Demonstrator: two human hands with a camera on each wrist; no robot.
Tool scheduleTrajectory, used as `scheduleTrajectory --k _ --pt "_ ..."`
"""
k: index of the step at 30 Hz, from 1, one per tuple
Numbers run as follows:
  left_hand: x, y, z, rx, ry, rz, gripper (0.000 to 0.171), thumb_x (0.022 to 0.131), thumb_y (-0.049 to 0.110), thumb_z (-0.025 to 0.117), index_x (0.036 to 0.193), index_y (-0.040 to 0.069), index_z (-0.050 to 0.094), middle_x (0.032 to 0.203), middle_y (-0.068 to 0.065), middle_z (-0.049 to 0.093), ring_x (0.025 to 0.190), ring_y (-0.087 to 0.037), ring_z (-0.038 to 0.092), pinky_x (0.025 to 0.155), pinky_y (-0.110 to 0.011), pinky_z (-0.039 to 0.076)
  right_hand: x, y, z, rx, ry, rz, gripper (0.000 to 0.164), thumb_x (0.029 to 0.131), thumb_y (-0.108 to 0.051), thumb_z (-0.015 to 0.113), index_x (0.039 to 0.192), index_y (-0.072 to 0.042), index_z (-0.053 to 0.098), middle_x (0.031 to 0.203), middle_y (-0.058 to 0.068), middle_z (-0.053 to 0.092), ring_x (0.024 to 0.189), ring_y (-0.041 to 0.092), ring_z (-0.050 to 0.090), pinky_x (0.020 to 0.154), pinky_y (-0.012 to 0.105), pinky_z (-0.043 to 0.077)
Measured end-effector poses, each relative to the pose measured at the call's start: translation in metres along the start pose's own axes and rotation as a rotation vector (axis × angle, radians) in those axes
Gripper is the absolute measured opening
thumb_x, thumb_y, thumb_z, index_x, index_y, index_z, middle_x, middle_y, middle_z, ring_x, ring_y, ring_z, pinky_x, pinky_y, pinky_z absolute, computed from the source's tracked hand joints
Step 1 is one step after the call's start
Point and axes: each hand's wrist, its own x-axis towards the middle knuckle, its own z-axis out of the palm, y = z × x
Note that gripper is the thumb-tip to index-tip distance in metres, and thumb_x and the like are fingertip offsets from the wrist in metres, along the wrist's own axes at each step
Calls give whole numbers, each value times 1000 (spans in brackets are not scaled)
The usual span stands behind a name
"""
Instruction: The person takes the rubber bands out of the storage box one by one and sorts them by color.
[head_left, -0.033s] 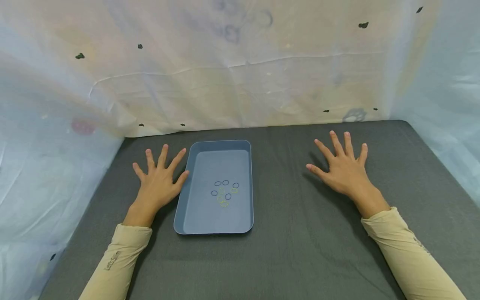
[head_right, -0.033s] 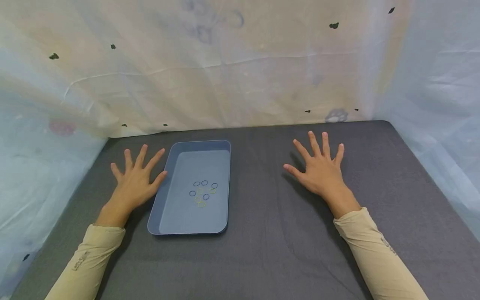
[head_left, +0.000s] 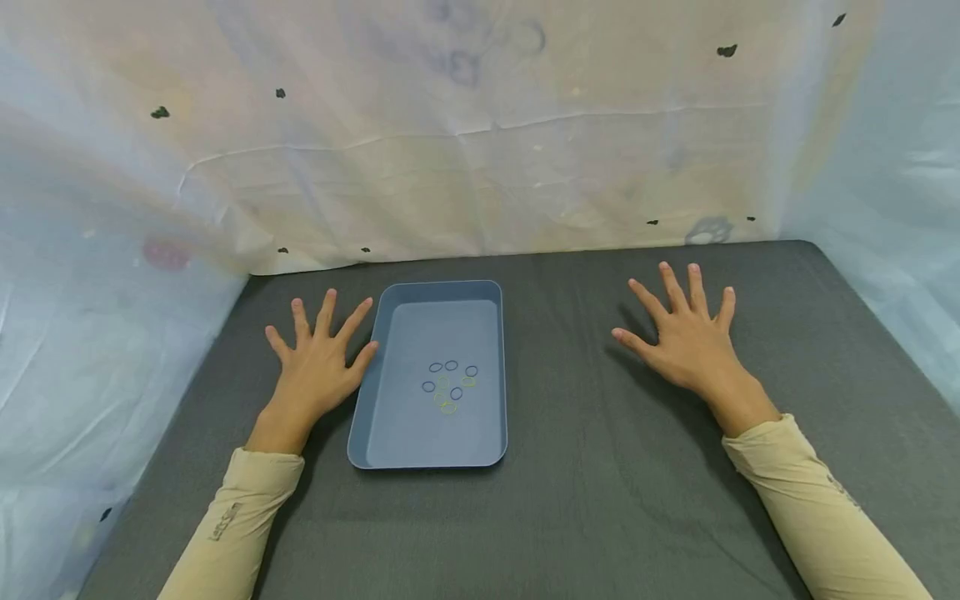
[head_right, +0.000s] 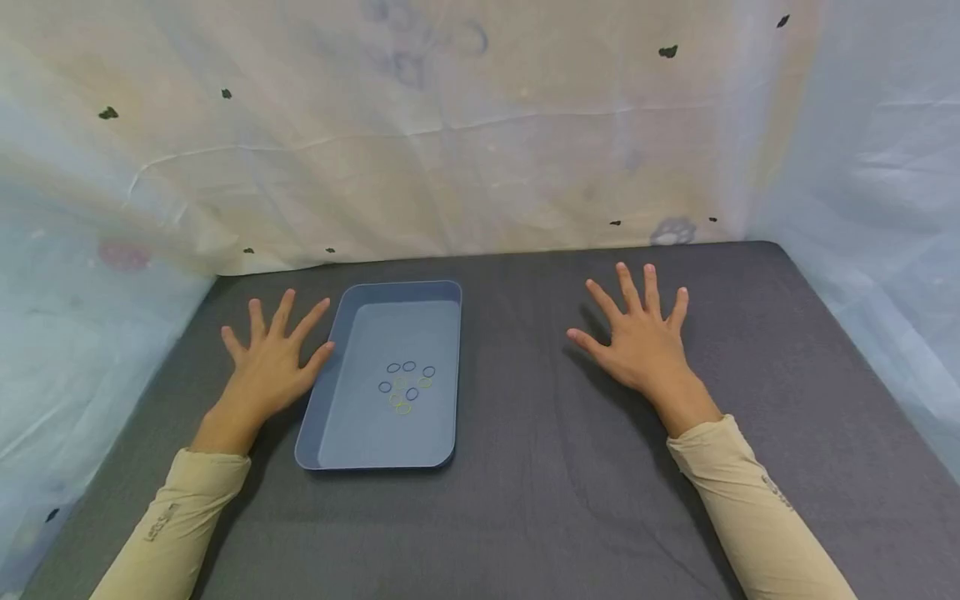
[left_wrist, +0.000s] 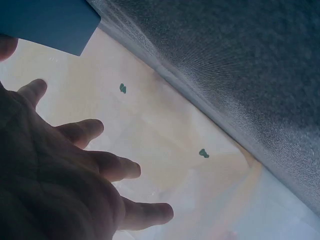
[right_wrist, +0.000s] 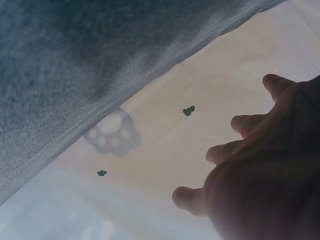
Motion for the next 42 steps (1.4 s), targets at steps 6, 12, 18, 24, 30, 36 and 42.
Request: scheduleTrajectory --k 6,12,18,24,30,36,42 --pt "2 1 3 0 3 0 64 102 58 41 158 44 15 168 -15 -1 147 -54 -19 99 -86 -10 -1 3 -1 5 12 -5 84 92 -76 40 161 -33 16 168 4 -14 152 35 -25 108 76 -15" --pt "7 2 5 -1 2 4 63 102 60 38 158 44 15 168 -15 0 147 -54 -19 99 -86 -10 0 6 1 -19 36 4 82 93 -76 38 160 -33 17 168 3 -14 152 32 -26 109 74 -17" --pt "7 3 9 -24 -16 18 64 101 60 38 159 41 18 169 -14 -3 146 -53 -22 100 -86 -5 0 7 1 -101 62 -3 78 95 -73 37 159 -28 26 169 4 -8 153 30 -23 113 69 -17" --pt "6 6 -2 -140 -130 44 66 103 55 42 160 40 13 169 -13 -6 147 -51 -22 102 -85 3 1 10 -3 -190 119 -108 68 98 -60 48 155 -24 37 168 7 13 156 31 -6 119 64 -4" --pt "6 11 -24 -327 -201 89 69 103 52 45 160 38 9 168 -15 1 150 -52 -12 104 -84 6 0 -2 -15 -197 160 -201 62 99 -51 55 152 -23 42 165 9 24 156 30 7 119 60 9" --pt "-4 6 -20 -484 -244 99 74 104 37 51 161 31 5 167 -17 8 152 -47 10 114 -70 16 2 -34 -21 -97 159 -298 60 97 -51 58 150 -23 46 159 11 36 152 33 21 117 57 19" --pt "-9 10 -18 -666 -321 57 77 104 16 52 162 28 1 160 -28 21 133 -54 43 90 -57 51 9 -71 -29 58 172 -400 59 95 -52 61 145 -24 51 152 7 46 147 30 32 115 55 25"
